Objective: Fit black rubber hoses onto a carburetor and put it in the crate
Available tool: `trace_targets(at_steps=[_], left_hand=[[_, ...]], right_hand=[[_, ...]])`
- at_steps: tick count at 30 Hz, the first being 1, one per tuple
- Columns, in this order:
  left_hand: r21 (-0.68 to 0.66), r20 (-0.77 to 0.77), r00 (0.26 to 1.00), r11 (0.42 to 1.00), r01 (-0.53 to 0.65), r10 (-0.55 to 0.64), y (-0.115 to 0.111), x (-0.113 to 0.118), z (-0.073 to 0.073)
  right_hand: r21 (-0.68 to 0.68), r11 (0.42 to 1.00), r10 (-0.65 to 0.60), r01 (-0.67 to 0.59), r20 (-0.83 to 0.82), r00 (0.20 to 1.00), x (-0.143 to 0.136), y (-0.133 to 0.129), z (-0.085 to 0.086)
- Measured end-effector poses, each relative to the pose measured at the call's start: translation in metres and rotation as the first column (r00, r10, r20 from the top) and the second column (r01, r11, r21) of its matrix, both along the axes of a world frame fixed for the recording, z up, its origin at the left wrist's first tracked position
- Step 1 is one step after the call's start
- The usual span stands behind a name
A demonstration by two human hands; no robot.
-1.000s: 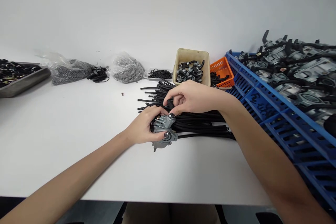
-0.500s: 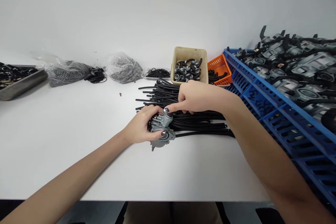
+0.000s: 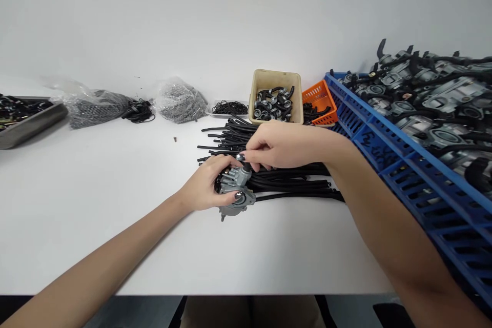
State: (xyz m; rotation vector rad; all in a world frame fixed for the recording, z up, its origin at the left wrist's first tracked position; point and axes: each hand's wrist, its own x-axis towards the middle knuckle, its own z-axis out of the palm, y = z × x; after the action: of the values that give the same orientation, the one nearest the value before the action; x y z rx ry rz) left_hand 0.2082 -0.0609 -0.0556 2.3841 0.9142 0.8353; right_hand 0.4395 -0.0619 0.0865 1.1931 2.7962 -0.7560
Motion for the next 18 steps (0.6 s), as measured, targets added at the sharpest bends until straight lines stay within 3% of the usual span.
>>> trace_targets(at_steps=[6,9,14,18], left_hand=[[-0.022,-0.001,1.000,1.000,-0.008,0.008,0.001,0.001,0.002],[-0.022,-0.006,1.000,1.000,-0.010,0.010,0.000,0.001,0.003],[-0.024,-0.025,1.000,1.000,-0.018,0.017,-0.002,0.000,0.003],[-0.023,-0.026,0.999,1.000,-0.021,0.020,-0.001,0.000,0.002]], right_hand=[[0.127,0.980,-0.136,0.152,-0.126,0.983,-0.007,0.012,-0.014],[0.122,0.985,-0.108,0.124,-0.134,0.985,-0.001,0.017,-0.016],[0.090,0.989,-0.123,0.116,0.081,0.989,0.014,0.008,0.000],[0.002,0.999,0.037,-0.037,0.023,0.999,0.013,-0.006,0.013]])
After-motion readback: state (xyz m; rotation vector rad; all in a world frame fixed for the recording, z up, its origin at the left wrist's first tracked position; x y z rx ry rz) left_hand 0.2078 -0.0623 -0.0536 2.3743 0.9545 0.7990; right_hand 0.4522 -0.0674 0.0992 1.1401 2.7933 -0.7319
